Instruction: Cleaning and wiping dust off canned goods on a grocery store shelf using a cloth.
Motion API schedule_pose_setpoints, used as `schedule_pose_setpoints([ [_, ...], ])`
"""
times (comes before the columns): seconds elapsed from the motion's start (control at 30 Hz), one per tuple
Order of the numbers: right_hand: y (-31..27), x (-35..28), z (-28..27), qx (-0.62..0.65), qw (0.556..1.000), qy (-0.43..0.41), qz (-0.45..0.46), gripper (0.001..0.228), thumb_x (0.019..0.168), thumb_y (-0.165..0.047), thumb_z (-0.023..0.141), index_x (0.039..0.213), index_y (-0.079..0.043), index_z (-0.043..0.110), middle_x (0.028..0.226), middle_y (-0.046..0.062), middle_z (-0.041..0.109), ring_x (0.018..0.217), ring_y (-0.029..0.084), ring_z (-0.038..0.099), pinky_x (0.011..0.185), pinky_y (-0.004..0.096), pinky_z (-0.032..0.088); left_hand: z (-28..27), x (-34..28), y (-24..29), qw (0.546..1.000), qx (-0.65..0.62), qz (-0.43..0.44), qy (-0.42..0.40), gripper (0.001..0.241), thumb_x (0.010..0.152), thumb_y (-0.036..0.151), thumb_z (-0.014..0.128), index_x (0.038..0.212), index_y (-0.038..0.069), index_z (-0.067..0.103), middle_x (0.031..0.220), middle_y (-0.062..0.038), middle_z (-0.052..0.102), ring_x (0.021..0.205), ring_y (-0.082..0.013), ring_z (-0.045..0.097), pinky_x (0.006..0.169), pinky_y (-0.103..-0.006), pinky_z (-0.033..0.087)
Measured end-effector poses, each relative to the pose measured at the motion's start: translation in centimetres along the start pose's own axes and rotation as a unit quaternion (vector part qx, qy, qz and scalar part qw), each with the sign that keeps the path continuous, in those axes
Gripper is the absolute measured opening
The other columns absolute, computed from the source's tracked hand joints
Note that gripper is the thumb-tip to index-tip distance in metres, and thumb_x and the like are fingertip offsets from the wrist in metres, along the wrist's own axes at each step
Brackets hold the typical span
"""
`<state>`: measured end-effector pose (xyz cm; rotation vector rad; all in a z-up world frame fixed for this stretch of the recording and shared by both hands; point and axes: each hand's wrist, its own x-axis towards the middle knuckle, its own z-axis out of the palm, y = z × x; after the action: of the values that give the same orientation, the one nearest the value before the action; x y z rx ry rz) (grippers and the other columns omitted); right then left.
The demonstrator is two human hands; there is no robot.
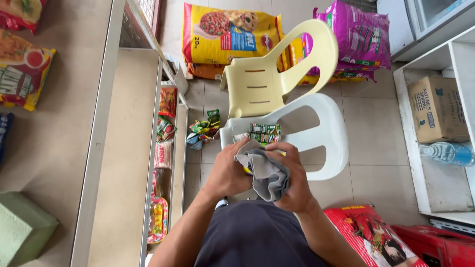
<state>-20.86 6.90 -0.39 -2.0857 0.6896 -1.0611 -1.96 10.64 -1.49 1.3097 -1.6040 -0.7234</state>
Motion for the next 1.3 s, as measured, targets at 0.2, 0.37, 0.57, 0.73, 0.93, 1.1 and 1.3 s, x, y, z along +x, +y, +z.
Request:
schedule_pose_setpoints([
  [0.2, 1.7, 2.0, -2.0, -0.063, 0.998, -0.021, -0.011, 0.05, 0.074, -0.022, 0.074, 0.119, -0.001, 0.07, 0.12, 0.016, 0.067, 0.122, 0.031, 0.059, 0.106, 0.04, 0.047, 0.8, 1.5, 0.5, 0.999, 0.044, -0.021, -0.012, 0.059, 0.056, 0.017, 0.084, 0.11, 0.007, 0.064, 0.101, -0.014, 0.071, 0.1, -0.0383, 0.067, 0.085, -0.0457, 0.053],
  [0.37, 1.3, 3.3, -2.7, -0.054, 0.998, -0.021, -0.039, 0.051, 0.074, -0.026, 0.073, 0.118, -0.003, 0.07, 0.121, 0.015, 0.065, 0.121, 0.031, 0.06, 0.106, 0.042, 0.047, 1.9, 2.8, -0.1, 0.999, 0.044, -0.015, -0.017, 0.052, 0.063, 0.024, 0.086, 0.109, 0.01, 0.066, 0.103, -0.014, 0.07, 0.099, -0.0364, 0.068, 0.086, -0.0447, 0.054],
  [0.57, 2.0, 4.7, -3.3, -0.082, 0.988, -0.044, -0.125, 0.056, 0.073, -0.033, 0.077, 0.121, -0.005, 0.069, 0.12, 0.005, 0.072, 0.121, 0.03, 0.059, 0.109, 0.047, 0.043, 2.3, 4.0, -0.5, 0.999, 0.015, -0.008, 0.042, 0.061, 0.065, 0.024, 0.083, 0.118, 0.006, 0.06, 0.107, -0.013, 0.069, 0.103, -0.0394, 0.066, 0.088, -0.0458, 0.052],
  [0.73, 2.9, 5.6, -3.8, -0.148, 0.982, -0.012, -0.118, 0.049, 0.067, -0.019, 0.076, 0.114, -0.005, 0.07, 0.108, 0.008, 0.07, 0.109, 0.032, 0.06, 0.1, 0.045, 0.047, 2.8, 4.6, -0.8, 0.997, 0.019, 0.052, 0.047, 0.055, 0.063, 0.021, 0.083, 0.114, 0.009, 0.065, 0.113, -0.014, 0.069, 0.105, -0.037, 0.067, 0.09, -0.0441, 0.052],
  [0.93, 5.2, 5.1, -5.4, -0.066, 0.997, -0.037, -0.026, 0.035, 0.074, -0.015, 0.078, 0.107, -0.005, 0.069, 0.102, 0.013, 0.068, 0.098, 0.033, 0.064, 0.091, 0.04, 0.053, 2.9, 4.9, -0.6, 0.993, 0.097, -0.04, 0.048, 0.059, 0.057, 0.019, 0.085, 0.111, 0.008, 0.063, 0.105, -0.013, 0.07, 0.101, -0.0373, 0.066, 0.088, -0.0458, 0.05],
  [1.1, 5.0, 4.7, -4.6, -0.047, 0.999, -0.022, 0.001, 0.039, 0.078, -0.015, 0.075, 0.115, -0.004, 0.07, 0.114, 0.014, 0.067, 0.109, 0.032, 0.065, 0.097, 0.039, 0.053, 3.3, 5.0, -0.6, 0.995, 0.076, -0.052, 0.03, 0.058, 0.059, 0.021, 0.087, 0.109, 0.008, 0.062, 0.101, -0.012, 0.071, 0.101, -0.0372, 0.066, 0.09, -0.0462, 0.05],
  [1.3, 2.3, 4.8, -3.8, -0.074, 0.995, -0.012, -0.068, 0.052, 0.071, -0.02, 0.076, 0.12, -0.003, 0.069, 0.121, 0.017, 0.062, 0.119, 0.034, 0.059, 0.103, 0.043, 0.048, 2.3, 5.1, 0.0, 0.998, 0.059, 0.019, 0.03, 0.049, 0.064, 0.024, 0.085, 0.107, 0.009, 0.065, 0.105, -0.011, 0.069, 0.1, -0.0362, 0.067, 0.086, -0.0452, 0.051],
])
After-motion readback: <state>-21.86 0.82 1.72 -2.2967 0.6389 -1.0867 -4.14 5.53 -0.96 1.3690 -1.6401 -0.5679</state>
